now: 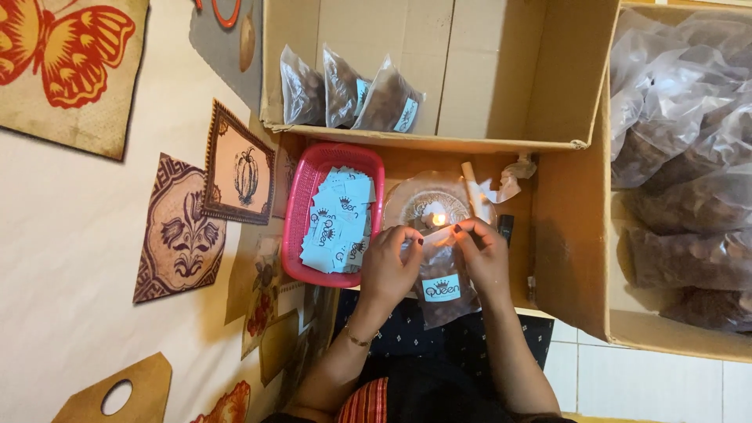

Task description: Manually sealing small plastic bags containing food items using a candle flame and applying labels.

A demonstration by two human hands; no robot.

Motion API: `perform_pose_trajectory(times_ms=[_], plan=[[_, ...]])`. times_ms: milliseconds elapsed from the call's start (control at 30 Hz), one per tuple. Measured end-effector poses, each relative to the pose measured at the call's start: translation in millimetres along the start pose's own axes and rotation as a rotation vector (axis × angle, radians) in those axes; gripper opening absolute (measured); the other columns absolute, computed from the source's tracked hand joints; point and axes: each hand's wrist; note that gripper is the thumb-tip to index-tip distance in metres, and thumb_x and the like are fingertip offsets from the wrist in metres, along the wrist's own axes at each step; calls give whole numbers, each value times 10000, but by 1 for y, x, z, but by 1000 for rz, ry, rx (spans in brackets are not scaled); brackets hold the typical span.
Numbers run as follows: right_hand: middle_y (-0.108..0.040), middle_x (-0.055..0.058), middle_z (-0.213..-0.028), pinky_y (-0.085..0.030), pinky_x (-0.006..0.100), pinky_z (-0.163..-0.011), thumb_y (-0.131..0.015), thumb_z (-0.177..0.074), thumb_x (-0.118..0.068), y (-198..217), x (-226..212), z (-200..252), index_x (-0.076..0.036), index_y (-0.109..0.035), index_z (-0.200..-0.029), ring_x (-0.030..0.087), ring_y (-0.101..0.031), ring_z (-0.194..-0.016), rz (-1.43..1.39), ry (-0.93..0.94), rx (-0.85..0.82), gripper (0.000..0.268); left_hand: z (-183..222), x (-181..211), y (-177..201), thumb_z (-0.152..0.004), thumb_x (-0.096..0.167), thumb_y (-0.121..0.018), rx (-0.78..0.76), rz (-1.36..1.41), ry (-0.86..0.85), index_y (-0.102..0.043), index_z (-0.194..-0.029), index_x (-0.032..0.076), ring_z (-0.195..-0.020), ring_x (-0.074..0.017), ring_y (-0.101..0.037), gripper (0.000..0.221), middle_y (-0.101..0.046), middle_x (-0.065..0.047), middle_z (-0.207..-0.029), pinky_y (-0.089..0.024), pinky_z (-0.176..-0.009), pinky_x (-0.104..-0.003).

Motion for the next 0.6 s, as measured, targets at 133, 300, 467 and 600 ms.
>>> perform_pose_trajectory(times_ms=[133, 300, 467, 600], plan=[[-633, 81, -755, -488, 294, -756, -642, -915, 22, 15, 16, 8, -35, -726, -848, 150, -555, -774, -63, 37, 62, 122, 10, 2, -8, -904, 137, -672, 70, -93, -200, -709, -897, 125, -909, -306, -710, 39, -707, -63, -855, -575, -786, -398], [-578, 169, -1043, -444, 361, -991, -663, -914, -250, 41, 16, 18, 65, -673, -1104, 241, -538, -1063, -213, 353, -60, 368, 19, 12, -11, -822, 85, -717, 183, -154, -499, -694, -881, 120, -754, -253, -661, 72, -592, -32, -745, -557, -674, -345], [-660, 106, -1107, -365, 413, -1030, -770, -854, -266, 58, -10, 26, -75, -751, -1142, 295, -496, -1107, 168, 566, -177, 347, 27, 28, -8, -814, 69, -721, 202, -155, -611, -703, -909, 128, -780, -251, -665, 114, -602, -42, -784, -574, -698, -350], [-699, 77, -1076, -384, 430, -1030, -822, -809, -183, 60, -5, 32, -115, -787, -1047, 308, -509, -1103, 198, 596, -189, 250, 35, 41, -3, -836, 90, -728, 203, -173, -640, -687, -815, 91, -738, -244, -659, 47, -599, -56, -755, -564, -687, -337]])
Point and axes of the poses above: each hand's wrist, its own z-axis away from the middle knuckle, its own y-axis out of the back of the hand, x = y × z
